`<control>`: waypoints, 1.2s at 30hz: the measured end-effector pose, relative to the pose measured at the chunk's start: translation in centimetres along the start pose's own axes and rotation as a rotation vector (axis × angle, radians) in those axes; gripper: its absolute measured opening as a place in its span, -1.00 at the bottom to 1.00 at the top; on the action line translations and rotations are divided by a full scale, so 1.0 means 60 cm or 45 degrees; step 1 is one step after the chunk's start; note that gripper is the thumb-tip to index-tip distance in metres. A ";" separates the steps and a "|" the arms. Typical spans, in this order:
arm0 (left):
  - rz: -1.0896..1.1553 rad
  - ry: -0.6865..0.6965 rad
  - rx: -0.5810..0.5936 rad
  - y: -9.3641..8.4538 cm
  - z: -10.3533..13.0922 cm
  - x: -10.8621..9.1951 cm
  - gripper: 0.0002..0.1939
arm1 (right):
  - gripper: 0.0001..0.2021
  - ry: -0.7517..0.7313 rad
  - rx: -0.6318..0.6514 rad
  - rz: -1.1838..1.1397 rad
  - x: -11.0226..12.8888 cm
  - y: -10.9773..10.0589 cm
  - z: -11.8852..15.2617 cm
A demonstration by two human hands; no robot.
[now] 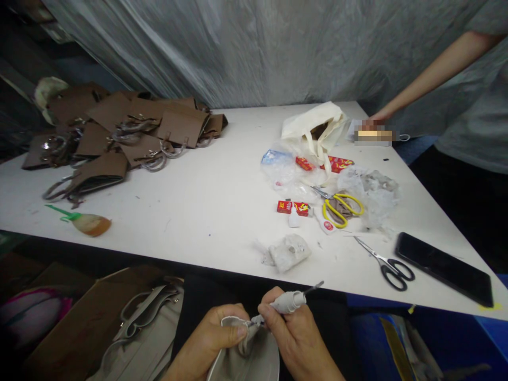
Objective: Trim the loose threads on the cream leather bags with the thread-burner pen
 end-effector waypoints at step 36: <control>0.174 0.351 -0.400 -0.068 0.144 -0.064 -0.57 | -0.74 -0.195 -0.640 -0.059 0.064 -0.055 0.188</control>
Point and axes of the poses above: each hand's wrist, its own z-axis away from the middle knuckle, its own y-axis out of the palm, x = y × z, the point moved 9 cm from there along -z, towards the middle knuckle, and after that the axes turned 6 degrees about y, right-handed, at the moved point
